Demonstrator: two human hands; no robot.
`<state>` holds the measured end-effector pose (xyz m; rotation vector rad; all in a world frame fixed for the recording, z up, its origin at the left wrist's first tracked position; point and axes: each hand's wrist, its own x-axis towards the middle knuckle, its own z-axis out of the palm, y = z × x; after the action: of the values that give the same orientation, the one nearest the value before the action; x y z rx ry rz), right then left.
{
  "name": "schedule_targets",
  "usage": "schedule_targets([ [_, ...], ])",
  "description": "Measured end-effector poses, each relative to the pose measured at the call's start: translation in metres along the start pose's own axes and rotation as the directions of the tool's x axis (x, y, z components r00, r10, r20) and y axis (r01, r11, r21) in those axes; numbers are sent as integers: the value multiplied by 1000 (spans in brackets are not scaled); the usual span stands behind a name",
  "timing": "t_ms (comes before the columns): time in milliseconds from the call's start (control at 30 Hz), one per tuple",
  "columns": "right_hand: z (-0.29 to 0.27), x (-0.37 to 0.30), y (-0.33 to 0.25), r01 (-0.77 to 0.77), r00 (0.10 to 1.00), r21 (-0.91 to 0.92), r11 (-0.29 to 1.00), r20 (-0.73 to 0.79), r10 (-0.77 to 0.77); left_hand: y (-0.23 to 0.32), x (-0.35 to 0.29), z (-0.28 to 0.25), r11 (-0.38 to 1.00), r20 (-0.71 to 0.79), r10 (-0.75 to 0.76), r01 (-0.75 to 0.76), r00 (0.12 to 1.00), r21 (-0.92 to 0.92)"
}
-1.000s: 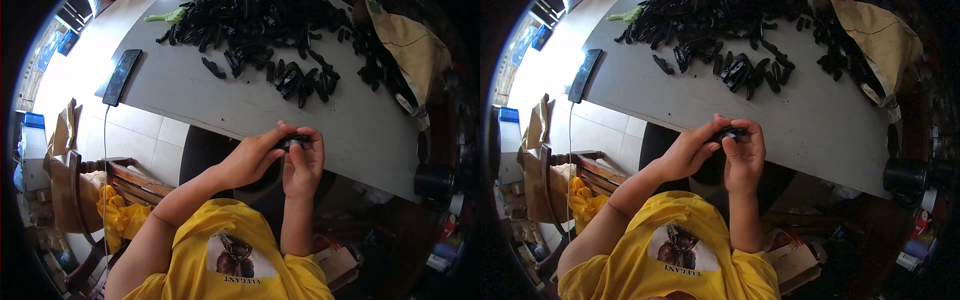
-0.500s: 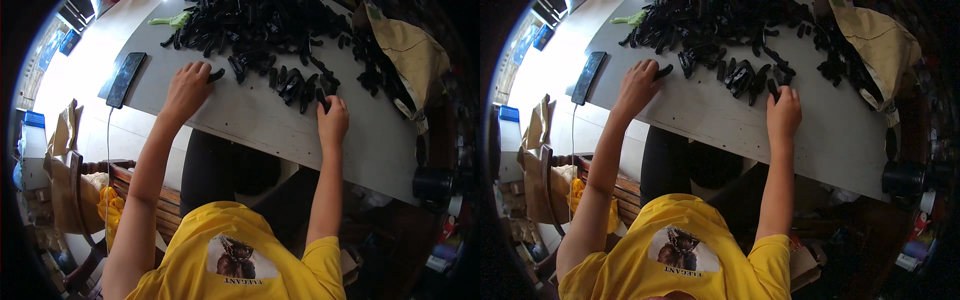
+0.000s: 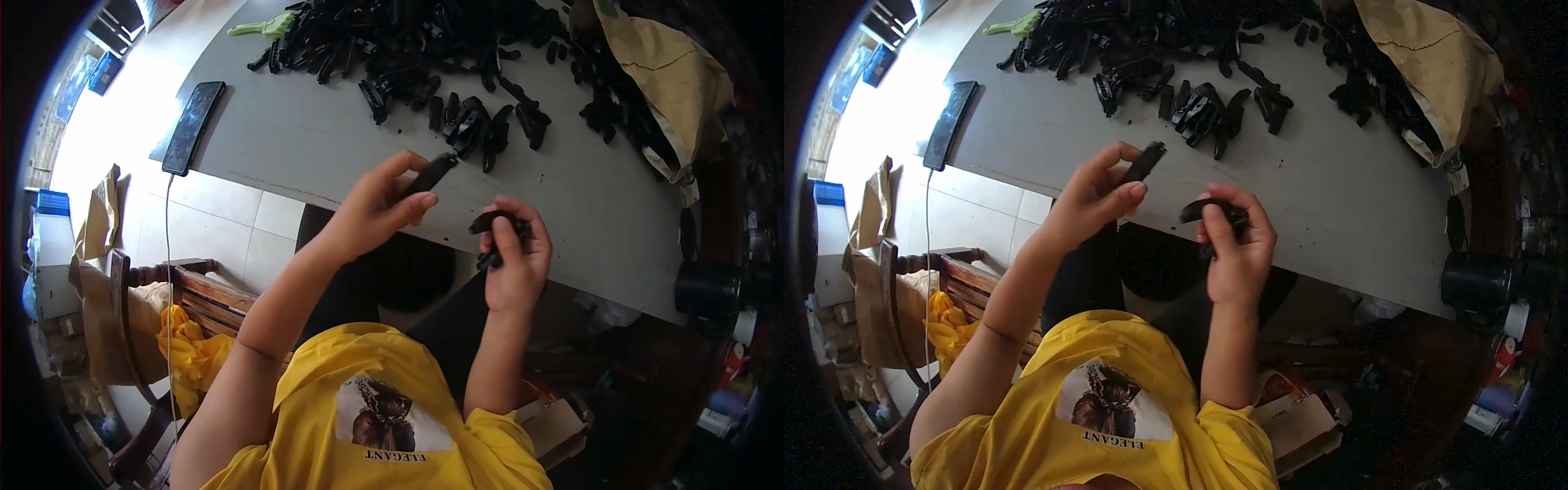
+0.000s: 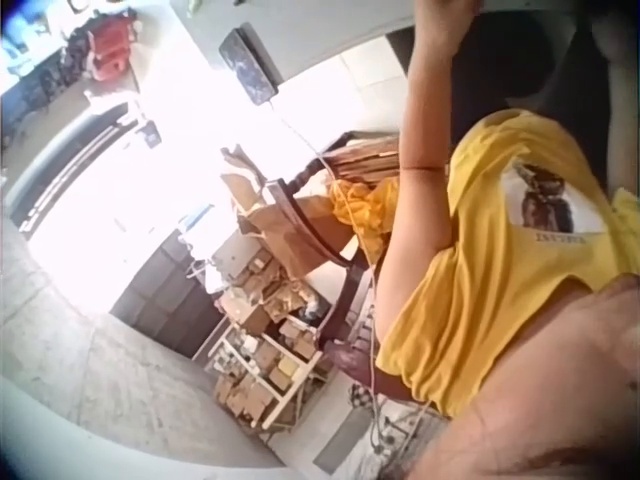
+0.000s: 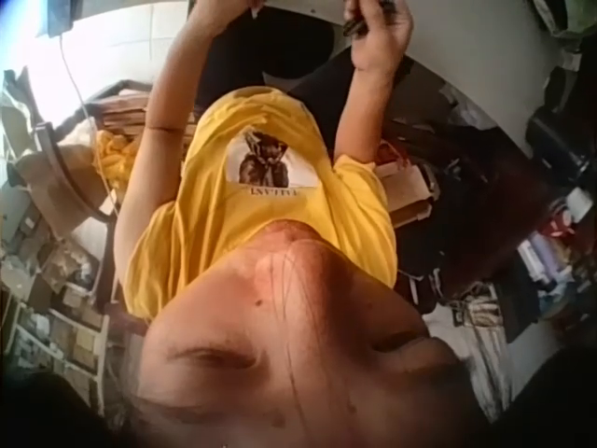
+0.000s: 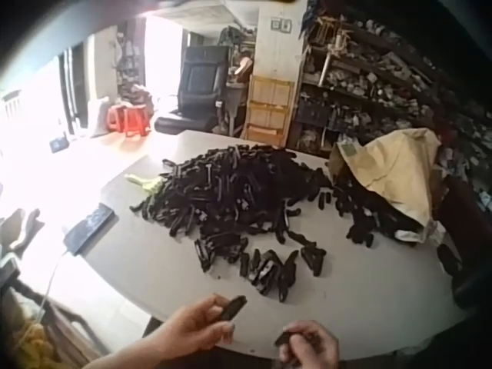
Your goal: The recorder is inspecting and sorting through a large pile of small, black plastic manufactured components on a table.
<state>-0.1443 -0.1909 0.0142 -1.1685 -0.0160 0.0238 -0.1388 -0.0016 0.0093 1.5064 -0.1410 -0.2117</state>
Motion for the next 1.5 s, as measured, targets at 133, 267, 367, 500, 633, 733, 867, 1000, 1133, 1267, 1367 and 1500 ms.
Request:
schedule_targets([
  [133,16,-6,3,112,993,-128,985,-9,-114,4,-5,23,924,-7,190,-176,982,339],
  [267,17,-8,4,338,933,-445,829,44,-357,12,-11,34,843,82,245,-254,966,475],
  [367,18,-11,0,453,869,-632,629,157,-468,12,-12,36,816,119,291,-311,949,487],
  [500,15,-8,-2,369,924,-476,798,98,-369,20,-14,29,868,193,219,-282,956,408],
  [633,12,-4,1,-7,998,-36,999,67,9,16,-15,30,925,187,135,-192,973,327],
  [733,6,7,7,64,997,-90,994,38,-60,8,-3,10,819,237,229,-319,944,477],
  [867,-17,65,11,179,977,-216,960,-74,-199,-3,42,-57,453,-85,599,-250,796,855],
  [1000,-15,102,6,268,956,-882,387,192,-223,-20,65,-88,271,-65,570,-113,819,956],
  [1133,-12,106,9,243,953,-965,97,219,-210,-20,63,-97,210,-8,521,-119,854,970],
  [1267,-28,96,15,382,805,-921,76,291,-516,-7,45,-82,387,-164,449,-25,879,922],
  [1367,-18,65,-9,181,951,-738,650,-36,-306,-11,31,-56,786,-332,146,95,932,611],
  [1500,1,32,-19,-65,909,-238,969,387,156,-1,13,-11,990,-103,-2,17,995,138],
])
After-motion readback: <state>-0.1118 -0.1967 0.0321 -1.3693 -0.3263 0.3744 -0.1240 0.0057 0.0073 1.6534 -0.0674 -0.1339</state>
